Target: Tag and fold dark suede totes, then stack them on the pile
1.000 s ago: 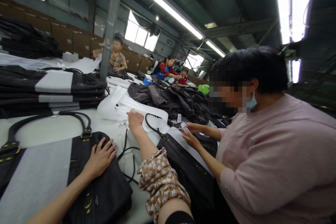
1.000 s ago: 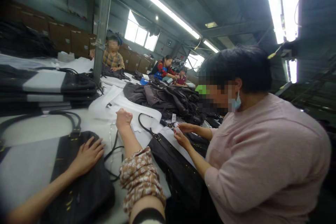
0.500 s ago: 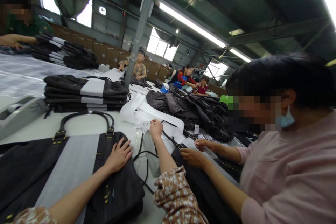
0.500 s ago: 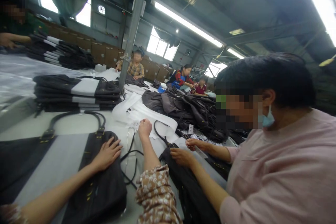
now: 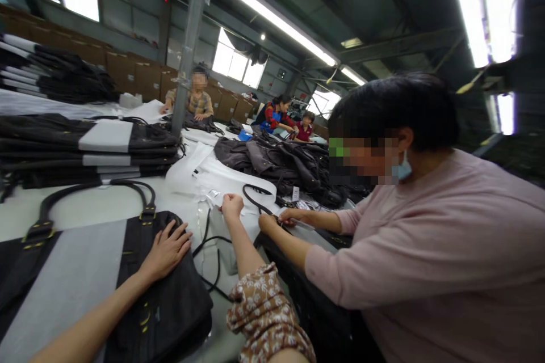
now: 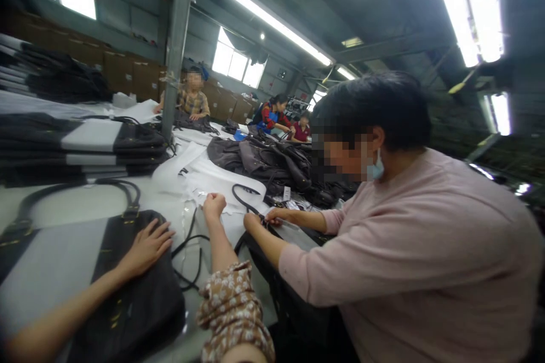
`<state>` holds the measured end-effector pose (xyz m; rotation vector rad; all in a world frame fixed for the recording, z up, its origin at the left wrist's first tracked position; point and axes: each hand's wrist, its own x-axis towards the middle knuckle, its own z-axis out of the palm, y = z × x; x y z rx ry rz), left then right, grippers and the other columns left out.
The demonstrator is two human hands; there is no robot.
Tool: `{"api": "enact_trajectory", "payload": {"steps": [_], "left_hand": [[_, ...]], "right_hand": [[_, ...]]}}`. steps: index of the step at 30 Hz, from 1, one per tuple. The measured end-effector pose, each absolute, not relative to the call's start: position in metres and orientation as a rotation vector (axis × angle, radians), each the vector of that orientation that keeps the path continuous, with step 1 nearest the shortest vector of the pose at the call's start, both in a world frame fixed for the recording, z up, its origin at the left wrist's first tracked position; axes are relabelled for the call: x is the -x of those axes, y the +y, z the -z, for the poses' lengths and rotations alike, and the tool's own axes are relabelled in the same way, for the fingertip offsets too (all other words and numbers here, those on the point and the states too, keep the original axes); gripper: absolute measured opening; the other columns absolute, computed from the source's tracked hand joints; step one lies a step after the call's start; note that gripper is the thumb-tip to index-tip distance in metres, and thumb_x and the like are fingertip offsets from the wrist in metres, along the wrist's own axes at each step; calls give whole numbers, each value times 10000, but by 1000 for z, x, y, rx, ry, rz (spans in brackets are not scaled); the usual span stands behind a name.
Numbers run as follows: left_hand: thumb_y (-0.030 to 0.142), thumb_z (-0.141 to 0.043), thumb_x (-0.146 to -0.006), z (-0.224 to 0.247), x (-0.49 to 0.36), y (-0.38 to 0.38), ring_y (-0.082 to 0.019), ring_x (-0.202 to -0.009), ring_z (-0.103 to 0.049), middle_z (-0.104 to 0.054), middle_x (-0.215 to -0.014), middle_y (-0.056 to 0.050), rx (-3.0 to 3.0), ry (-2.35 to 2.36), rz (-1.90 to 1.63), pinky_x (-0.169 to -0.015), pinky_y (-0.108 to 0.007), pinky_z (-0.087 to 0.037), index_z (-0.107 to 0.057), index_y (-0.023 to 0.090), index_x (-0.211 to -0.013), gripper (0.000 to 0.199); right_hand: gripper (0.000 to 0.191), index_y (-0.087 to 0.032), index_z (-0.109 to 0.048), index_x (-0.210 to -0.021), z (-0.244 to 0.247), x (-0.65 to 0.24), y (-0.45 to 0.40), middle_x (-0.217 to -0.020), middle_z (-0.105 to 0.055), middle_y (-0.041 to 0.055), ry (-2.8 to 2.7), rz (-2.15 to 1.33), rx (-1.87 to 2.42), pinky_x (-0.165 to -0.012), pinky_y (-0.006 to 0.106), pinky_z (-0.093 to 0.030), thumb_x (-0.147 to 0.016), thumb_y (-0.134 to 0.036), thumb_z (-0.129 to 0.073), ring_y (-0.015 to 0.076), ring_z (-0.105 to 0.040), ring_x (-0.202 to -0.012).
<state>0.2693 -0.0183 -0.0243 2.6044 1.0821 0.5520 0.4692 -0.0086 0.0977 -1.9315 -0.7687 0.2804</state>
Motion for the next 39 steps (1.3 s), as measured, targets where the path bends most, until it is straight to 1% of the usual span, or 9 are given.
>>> {"api": "enact_trajectory", "payload": {"steps": [6, 8, 12, 17, 24, 27, 31, 35, 39], "left_hand": [[445, -452, -869, -11, -273, -11, -320, -1312, -353, -566, -1309, -56, -2341, 1161, -712, -1076, -578, -205, -674, 267, -1077, 353], [548, -456, -847, -36, -276, -5, -306, -1200, -490, -628, -1207, -82, -2004, 1083, -802, -1030, -515, -336, -658, 241, -1079, 434], [629, -508, -790, -73, -281, 5, -224, -853, -655, -676, -1056, -72, -1155, 715, -942, -725, -340, -541, -583, 208, -1143, 555], [454, -684, -711, -72, -276, 10, -174, -792, -644, -685, -920, -30, -946, 729, -982, -670, -258, -548, -635, 185, -1037, 426], [506, -711, -626, -69, -275, 12, -174, -652, -617, -694, -734, -32, -1286, 1001, -935, -545, -215, -491, -686, 154, -825, 404], [571, -711, -593, -75, -281, 10, -184, -615, -609, -688, -695, -33, -1382, 994, -897, -501, -222, -471, -682, 163, -828, 471], [598, -720, -564, -73, -288, 8, -183, -601, -612, -683, -690, -36, -1334, 1000, -887, -475, -216, -463, -670, 165, -816, 503], [577, -709, -604, -65, -289, 8, -172, -593, -612, -686, -699, -23, -1389, 974, -831, -489, -210, -473, -665, 177, -951, 532], [566, -685, -633, -68, -286, 13, -172, -653, -622, -692, -737, -6, -1507, 907, -769, -530, -195, -480, -668, 208, -1045, 546]], "right_hand": [[297, -113, -648, -965, -104, -446, -25, -786, -707, 51, -661, -345, 1749, -471, 189, -472, -852, -282, -431, 125, -632, -568], [287, -127, -624, -970, -97, -429, -34, -819, -705, 49, -647, -422, 1633, -447, 187, -475, -855, -315, -441, 123, -632, -571], [278, -137, -597, -950, -69, -395, -57, -806, -692, 51, -587, -593, 1387, -409, 211, -482, -822, -367, -506, 145, -629, -559], [291, -143, -618, -901, -42, -374, -75, -762, -690, 48, -595, -615, 1402, -434, 221, -478, -817, -404, -522, 151, -619, -558], [231, -160, -685, -778, -46, -377, -80, -672, -665, 17, -787, -445, 1628, -555, 226, -458, -679, -369, -703, 146, -589, -603], [159, -171, -684, -738, -42, -378, -78, -639, -653, 3, -777, -447, 1691, -570, 230, -454, -687, -321, -698, 142, -586, -590], [416, -167, -659, -983, -30, -382, -75, -682, -661, -7, -704, -463, 1679, -568, 228, -462, -619, -337, -766, 145, -602, -602], [182, -172, -675, -743, -18, -384, -74, -669, -667, -1, -766, -541, 1624, -569, 219, -451, -729, -353, -668, 138, -594, -602], [188, -175, -683, -778, -14, -384, -73, -696, -679, -2, -789, -582, 1547, -578, 217, -454, -781, -349, -613, 137, -598, -610]]}}
